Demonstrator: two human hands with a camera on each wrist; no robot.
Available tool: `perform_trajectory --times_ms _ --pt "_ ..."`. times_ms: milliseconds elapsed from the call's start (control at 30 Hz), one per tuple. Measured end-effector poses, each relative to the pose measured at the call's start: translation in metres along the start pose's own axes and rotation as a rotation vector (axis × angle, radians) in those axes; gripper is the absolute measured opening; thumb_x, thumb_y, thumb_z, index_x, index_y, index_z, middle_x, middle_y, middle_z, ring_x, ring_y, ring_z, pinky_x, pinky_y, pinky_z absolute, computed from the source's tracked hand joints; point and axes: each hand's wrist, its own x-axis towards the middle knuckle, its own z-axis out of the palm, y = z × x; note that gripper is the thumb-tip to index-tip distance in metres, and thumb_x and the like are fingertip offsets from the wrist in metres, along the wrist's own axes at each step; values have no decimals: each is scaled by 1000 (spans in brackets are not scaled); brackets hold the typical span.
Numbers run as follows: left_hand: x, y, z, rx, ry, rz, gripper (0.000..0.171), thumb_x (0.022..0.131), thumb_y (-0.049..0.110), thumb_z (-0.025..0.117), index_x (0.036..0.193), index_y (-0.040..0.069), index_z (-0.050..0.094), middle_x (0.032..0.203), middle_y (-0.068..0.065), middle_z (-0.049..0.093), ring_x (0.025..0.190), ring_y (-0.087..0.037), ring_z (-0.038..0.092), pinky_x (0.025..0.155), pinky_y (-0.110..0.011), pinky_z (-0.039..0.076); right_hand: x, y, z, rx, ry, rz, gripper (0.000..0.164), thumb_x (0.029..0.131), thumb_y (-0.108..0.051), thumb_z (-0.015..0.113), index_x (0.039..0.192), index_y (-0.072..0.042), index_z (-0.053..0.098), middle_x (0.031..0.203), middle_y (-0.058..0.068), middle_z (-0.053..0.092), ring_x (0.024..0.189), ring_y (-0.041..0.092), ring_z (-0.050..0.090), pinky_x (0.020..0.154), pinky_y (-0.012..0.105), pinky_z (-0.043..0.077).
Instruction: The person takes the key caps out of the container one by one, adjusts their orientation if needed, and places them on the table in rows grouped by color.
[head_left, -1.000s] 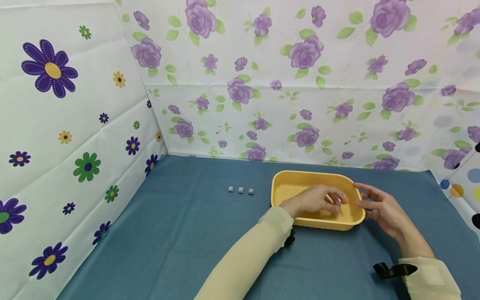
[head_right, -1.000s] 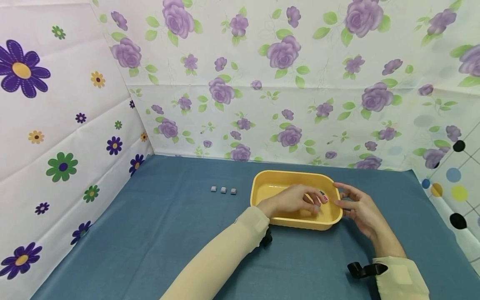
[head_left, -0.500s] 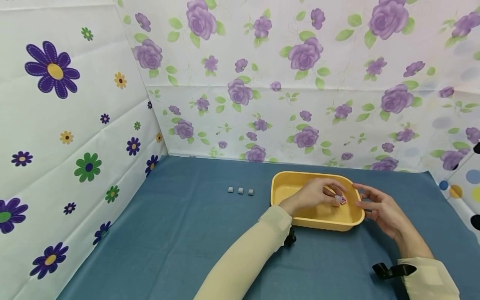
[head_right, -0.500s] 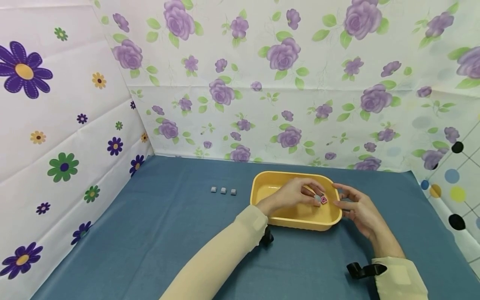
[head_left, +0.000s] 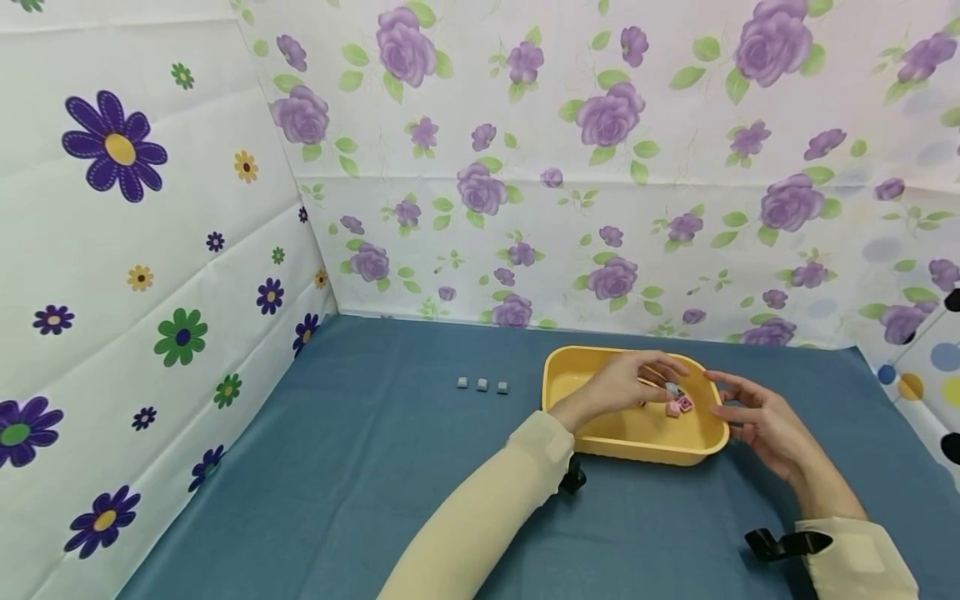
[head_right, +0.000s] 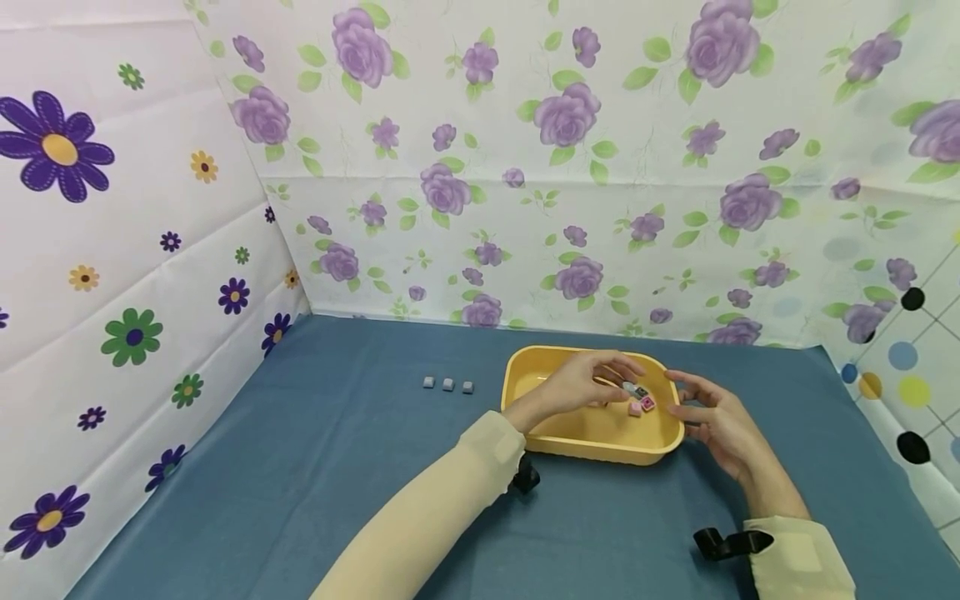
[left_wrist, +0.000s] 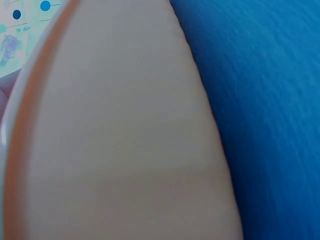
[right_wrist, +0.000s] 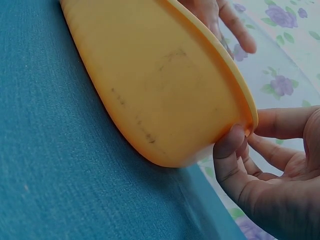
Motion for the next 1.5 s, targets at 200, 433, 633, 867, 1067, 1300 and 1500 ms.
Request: perform_trajectory --times_ms 200,433,633,867,1067,1300,1500 --pt "-8 1 -10 17 -4 56 32 101 9 70 133 13 69 124 -7 70 105 -3 64 90 -19 53 0 1 0 -11 12 13 62 103 -7 66 159 -12 42 110 5 52 91 15 60 76 31 61" --pt "-19 2 -27 22 19 87 32 102 6 67 134 7 67 128 -8 69 110 -6 65 97 -20 51 -1 1 -1 -5 23 19 62 102 -7 68 159 -13 44 109 3 52 91 14 59 76 31 61" --pt "-29 2 -40 26 55 91 31 102 7 67 133 7 66 127 -8 70 112 -11 66 96 -21 52 -1 1 -2 14 22 11 61 102 -4 67 158 -14 45 109 2 53 89 15 60 74 31 61" --pt "-39 -4 -57 40 110 97 32 101 10 70 133 9 68 125 -5 71 110 -9 67 96 -24 53 -1 1 -2 2 25 18 61 102 -5 67 158 -13 45 109 2 52 90 15 58 74 30 60" --pt "-47 -7 -72 18 151 72 32 100 7 71 132 8 69 125 -7 72 110 -14 67 93 -26 55 -1 1 -2 -7 32 28 62 101 -6 68 158 -14 45 108 1 51 90 14 56 74 30 60" --pt "-59 -11 -86 -7 192 43 32 99 10 73 131 9 69 124 -9 72 111 -19 68 91 -28 57 -1 0 -2 -13 39 36 62 102 -7 68 159 -15 45 107 0 52 87 13 57 74 30 60" --pt "-71 -17 -100 -3 217 44 33 98 11 74 131 11 69 123 -11 71 109 -20 69 90 -30 58 -1 -1 0 -16 35 38 62 102 -8 68 159 -14 44 108 1 52 89 13 56 74 30 60"
